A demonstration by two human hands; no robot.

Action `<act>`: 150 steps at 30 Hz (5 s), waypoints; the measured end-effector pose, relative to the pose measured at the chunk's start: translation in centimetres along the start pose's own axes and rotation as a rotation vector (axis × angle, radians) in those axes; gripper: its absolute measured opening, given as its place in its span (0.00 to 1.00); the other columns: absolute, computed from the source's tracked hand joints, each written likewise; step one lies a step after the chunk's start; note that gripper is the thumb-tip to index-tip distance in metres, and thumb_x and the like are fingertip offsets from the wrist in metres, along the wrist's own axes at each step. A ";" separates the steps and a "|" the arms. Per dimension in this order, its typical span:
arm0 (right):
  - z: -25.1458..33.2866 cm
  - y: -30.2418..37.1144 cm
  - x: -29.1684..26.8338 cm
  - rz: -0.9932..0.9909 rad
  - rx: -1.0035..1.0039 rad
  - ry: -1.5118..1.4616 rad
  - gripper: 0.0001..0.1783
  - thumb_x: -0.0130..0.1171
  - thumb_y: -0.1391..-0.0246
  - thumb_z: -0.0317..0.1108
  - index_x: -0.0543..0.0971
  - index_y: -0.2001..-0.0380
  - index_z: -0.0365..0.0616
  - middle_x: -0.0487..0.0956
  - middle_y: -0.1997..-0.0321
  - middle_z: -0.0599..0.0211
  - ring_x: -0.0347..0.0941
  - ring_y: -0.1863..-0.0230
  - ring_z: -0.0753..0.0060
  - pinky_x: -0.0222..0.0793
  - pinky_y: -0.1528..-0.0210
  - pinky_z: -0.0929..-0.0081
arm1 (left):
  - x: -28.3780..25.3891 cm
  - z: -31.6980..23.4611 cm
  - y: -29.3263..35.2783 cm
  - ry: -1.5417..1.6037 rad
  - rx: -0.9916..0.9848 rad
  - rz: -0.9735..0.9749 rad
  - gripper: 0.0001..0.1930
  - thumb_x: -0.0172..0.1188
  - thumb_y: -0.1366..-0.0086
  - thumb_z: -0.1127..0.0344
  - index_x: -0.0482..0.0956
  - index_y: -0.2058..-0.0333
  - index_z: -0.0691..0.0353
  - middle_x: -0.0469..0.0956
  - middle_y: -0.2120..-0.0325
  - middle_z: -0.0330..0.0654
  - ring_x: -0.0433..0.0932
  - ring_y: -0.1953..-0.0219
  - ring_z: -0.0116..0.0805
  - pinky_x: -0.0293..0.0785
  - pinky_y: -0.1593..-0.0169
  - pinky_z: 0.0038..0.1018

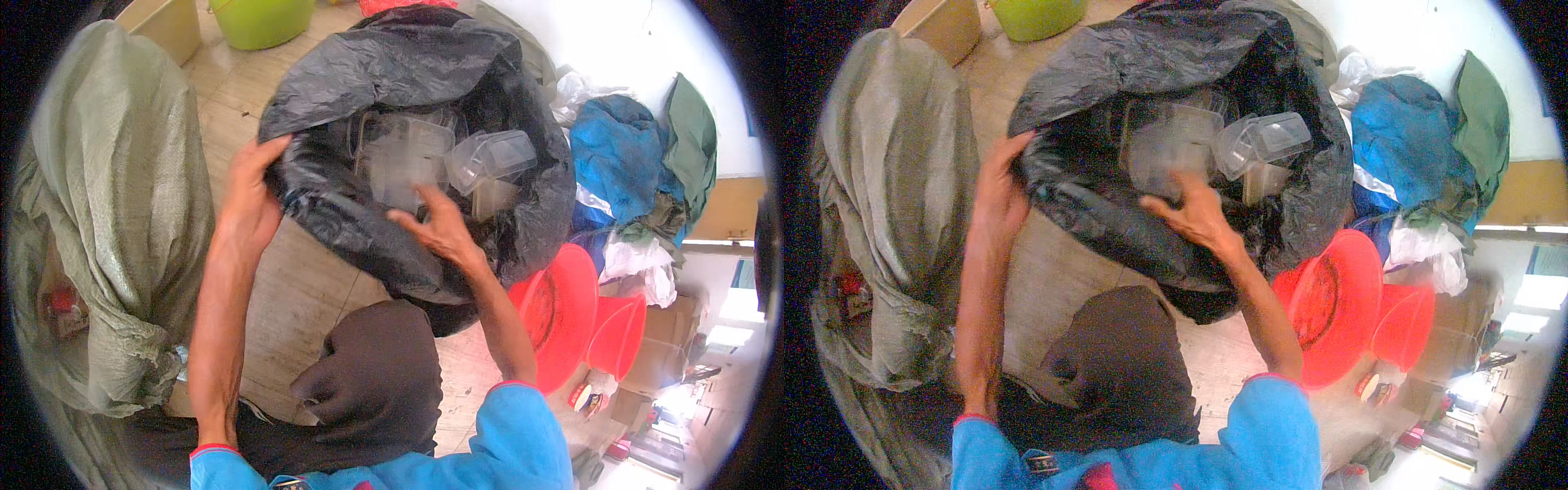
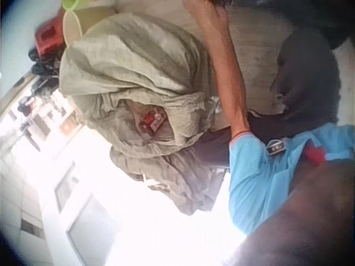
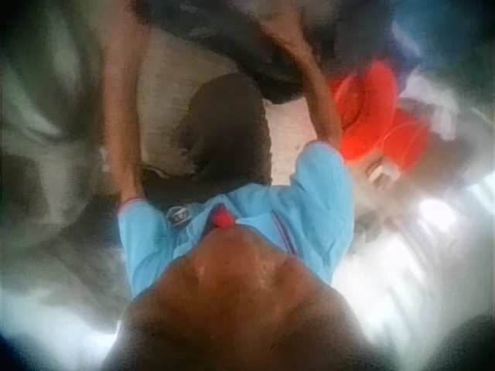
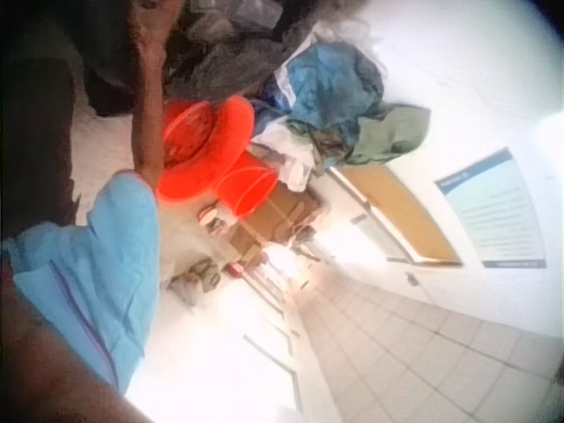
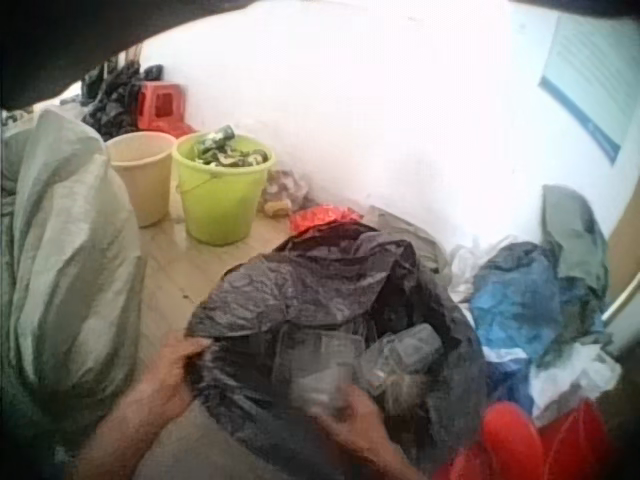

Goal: The person sits on the floor and sorts through a large sack filled with mixed waste. They repeatedly reach into the sack, pull out plastic containers, bottles, and food trays, and place them into a black plastic bag beside them.

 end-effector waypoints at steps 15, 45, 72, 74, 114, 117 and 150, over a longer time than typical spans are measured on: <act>-10.9 1.6 -6.1 0.572 0.298 0.477 0.31 0.62 0.47 0.59 0.79 0.53 0.42 0.82 0.56 0.44 0.77 0.52 0.40 0.74 0.52 0.48 | -10.6 -1.3 -0.3 0.211 -0.034 -0.019 0.10 0.57 0.35 0.67 0.79 0.58 0.64 0.83 0.60 0.44 0.80 0.57 0.39 0.76 0.51 0.36; 36.5 -13.2 -3.3 0.070 -0.694 -0.470 0.14 0.59 0.39 0.37 0.82 0.57 0.39 0.84 0.64 0.60 0.81 0.63 0.70 0.76 0.59 0.71 | -0.8 -19.3 18.3 -2.068 0.117 0.216 0.22 0.58 0.36 0.53 0.78 0.78 0.70 0.78 0.78 0.59 0.79 0.73 0.61 0.78 0.65 0.48; 54.0 -19.9 26.6 0.315 -0.649 0.475 0.53 0.68 0.65 0.72 0.74 0.51 0.32 0.81 0.53 0.43 0.79 0.49 0.48 0.75 0.47 0.55 | -18.5 -21.8 26.8 -1.584 0.123 0.054 0.13 0.61 0.39 0.59 0.84 0.63 0.63 0.82 0.65 0.58 0.81 0.58 0.56 0.76 0.55 0.45; 53.6 -19.9 23.4 0.400 -0.607 0.442 0.51 0.67 0.63 0.70 0.74 0.50 0.32 0.81 0.52 0.43 0.79 0.49 0.47 0.74 0.47 0.57 | -20.0 -24.0 26.8 -1.609 0.403 -0.215 0.14 0.62 0.40 0.59 0.83 0.61 0.63 0.82 0.66 0.56 0.81 0.61 0.56 0.77 0.55 0.44; 50.6 -21.9 13.7 1.338 -0.589 -0.482 0.34 0.49 0.33 0.52 0.65 0.34 0.39 0.77 0.47 0.58 0.77 0.54 0.72 0.73 0.55 0.76 | -24.4 1.2 88.8 -0.053 0.382 -1.936 0.35 0.67 0.46 0.49 0.72 0.45 0.67 0.79 0.56 0.49 0.81 0.58 0.41 0.80 0.53 0.38; 46.9 -24.4 15.0 0.898 -0.785 -0.177 0.32 0.43 0.31 0.53 0.65 0.33 0.44 0.76 0.44 0.64 0.76 0.54 0.79 0.72 0.54 0.80 | -25.8 10.9 92.0 0.372 0.298 -2.076 0.29 0.65 0.41 0.52 0.74 0.46 0.63 0.78 0.55 0.47 0.80 0.59 0.42 0.79 0.55 0.38; 47.7 -21.0 7.2 -0.137 -0.600 0.373 0.34 0.62 0.47 0.43 0.68 0.41 0.36 0.71 0.43 0.40 0.69 0.41 0.40 0.67 0.41 0.51 | -21.9 -20.4 55.2 -1.199 0.312 -1.155 0.18 0.63 0.35 0.68 0.78 0.47 0.66 0.83 0.57 0.44 0.81 0.57 0.31 0.78 0.53 0.28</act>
Point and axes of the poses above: each hand's wrist, its own y-axis away from the middle knuckle, its own x-axis out of the palm, z = x × y, the point moved 3 cm from there along -y, towards the middle knuckle
